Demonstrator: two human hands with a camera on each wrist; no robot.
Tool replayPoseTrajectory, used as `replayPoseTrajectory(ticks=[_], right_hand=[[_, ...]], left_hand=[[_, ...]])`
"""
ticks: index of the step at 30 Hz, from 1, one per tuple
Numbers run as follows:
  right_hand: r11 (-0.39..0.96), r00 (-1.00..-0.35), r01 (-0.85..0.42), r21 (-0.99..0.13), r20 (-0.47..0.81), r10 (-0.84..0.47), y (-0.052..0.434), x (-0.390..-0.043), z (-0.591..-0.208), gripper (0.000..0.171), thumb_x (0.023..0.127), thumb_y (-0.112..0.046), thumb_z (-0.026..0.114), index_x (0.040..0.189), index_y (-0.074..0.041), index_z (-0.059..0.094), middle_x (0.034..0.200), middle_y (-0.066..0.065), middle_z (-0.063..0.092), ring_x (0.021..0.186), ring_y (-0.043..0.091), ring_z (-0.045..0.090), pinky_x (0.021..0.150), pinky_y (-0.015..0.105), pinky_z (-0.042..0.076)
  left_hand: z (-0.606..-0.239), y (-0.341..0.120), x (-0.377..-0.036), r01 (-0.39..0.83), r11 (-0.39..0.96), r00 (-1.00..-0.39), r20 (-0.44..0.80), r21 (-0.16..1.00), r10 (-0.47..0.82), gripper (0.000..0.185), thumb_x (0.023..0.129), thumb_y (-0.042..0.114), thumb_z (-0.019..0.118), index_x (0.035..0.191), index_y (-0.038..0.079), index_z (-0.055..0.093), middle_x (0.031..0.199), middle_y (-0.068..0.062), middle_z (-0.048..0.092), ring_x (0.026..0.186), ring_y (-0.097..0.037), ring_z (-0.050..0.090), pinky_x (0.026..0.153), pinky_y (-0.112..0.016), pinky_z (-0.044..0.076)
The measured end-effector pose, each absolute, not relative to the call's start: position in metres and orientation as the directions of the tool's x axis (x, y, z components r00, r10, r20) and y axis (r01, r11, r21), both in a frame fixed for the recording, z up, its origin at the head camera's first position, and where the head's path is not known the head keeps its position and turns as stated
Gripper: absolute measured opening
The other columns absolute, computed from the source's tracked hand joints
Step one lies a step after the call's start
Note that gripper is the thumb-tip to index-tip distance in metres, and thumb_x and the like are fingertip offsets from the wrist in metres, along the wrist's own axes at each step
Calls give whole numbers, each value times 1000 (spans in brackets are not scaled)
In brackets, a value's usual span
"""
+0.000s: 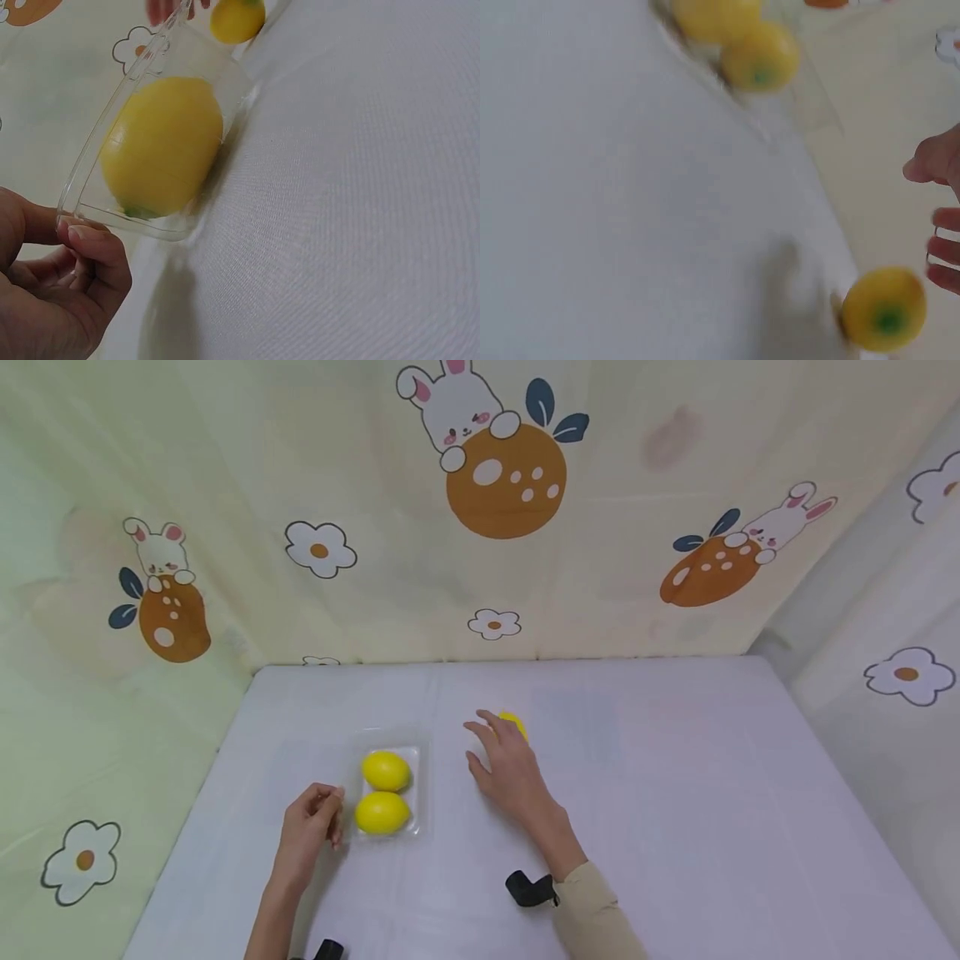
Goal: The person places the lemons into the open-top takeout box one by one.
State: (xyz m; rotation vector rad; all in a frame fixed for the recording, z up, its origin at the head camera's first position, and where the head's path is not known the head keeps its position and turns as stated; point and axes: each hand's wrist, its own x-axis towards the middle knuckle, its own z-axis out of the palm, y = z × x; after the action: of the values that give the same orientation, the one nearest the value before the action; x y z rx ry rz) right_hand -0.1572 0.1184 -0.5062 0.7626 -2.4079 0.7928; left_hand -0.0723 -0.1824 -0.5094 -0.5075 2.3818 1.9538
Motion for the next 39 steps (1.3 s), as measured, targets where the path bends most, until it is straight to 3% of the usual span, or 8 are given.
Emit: replayPoseTrajectory(ticks=[4, 7, 13, 17, 21, 25, 29, 39], right_hand=[[775, -838, -468, -425, 492, -237, 134, -169, -518, 62, 82, -16, 86, 137, -3, 59, 148, 30, 47, 124, 51, 53, 100, 62, 49], [818, -926, -319, -479, 340, -163, 142, -172, -524, 71, 86, -23, 84, 147, -5, 50, 153, 31, 40, 124, 52, 53, 95, 62, 53], [797, -966, -211, -566, 244, -82, 150, -168, -535, 62, 93, -16, 74, 148, -7, 48, 141, 28, 50, 113, 43, 58, 85, 58, 58], [725, -945, -279, -630, 313, -92, 136, -154, -527, 58, 90, -9, 76, 143, -3, 52, 134, 26, 55, 111, 40, 60, 91, 55, 57], [574, -872, -480, -663, 434, -227, 103, -138, -502, 61, 87, -7, 80, 141, 0, 52, 136, 22, 57, 119, 36, 61, 101, 51, 55], [463, -756, -654, -598, 506, -415, 70, -126, -481, 62, 89, -11, 80, 143, -4, 51, 140, 15, 55, 126, 30, 60, 107, 42, 53], [471, -672, -739, -482, 481, -563, 48, -118, -481, 61, 90, -16, 80, 143, -5, 52, 141, 15, 56, 126, 28, 61, 105, 37, 54], [588, -701, -713, -383, 413, -581, 43, -115, -503, 64, 91, -20, 80, 147, -8, 51, 149, 19, 52, 131, 34, 57, 109, 47, 50]], left_hand=[[-511, -179, -71, -273, 159, -943, -231, 949, -238, 24, 106, 20, 58, 111, -3, 59, 65, -5, 49, 48, -15, 46, 46, -22, 47], [-513, -176, -71, -284, 157, -940, -242, 946, -241, 24, 106, 20, 58, 110, -3, 60, 64, -5, 49, 48, -15, 46, 46, -22, 47], [-513, -173, -71, -279, 174, -946, -238, 944, -222, 22, 106, 20, 56, 110, -2, 60, 63, -5, 49, 48, -16, 46, 46, -23, 47], [-511, -176, -70, -269, 181, -950, -230, 946, -210, 23, 106, 20, 57, 110, -3, 60, 63, -5, 49, 48, -16, 46, 46, -24, 47], [-509, -180, -69, -273, 167, -946, -233, 947, -224, 22, 106, 19, 57, 109, -2, 60, 63, -6, 48, 48, -16, 45, 46, -23, 46], [-508, -179, -73, -261, 147, -951, -227, 954, -212, 24, 106, 20, 57, 110, -3, 58, 63, -5, 47, 48, -15, 45, 46, -22, 46], [-509, -176, -74, -270, 125, -947, -239, 955, -216, 25, 106, 21, 59, 110, -4, 58, 62, -3, 47, 47, -15, 45, 46, -23, 46], [-510, -175, -75, -286, 127, -945, -257, 950, -205, 27, 105, 23, 60, 112, -3, 59, 65, -4, 48, 48, -16, 45, 46, -24, 47]])
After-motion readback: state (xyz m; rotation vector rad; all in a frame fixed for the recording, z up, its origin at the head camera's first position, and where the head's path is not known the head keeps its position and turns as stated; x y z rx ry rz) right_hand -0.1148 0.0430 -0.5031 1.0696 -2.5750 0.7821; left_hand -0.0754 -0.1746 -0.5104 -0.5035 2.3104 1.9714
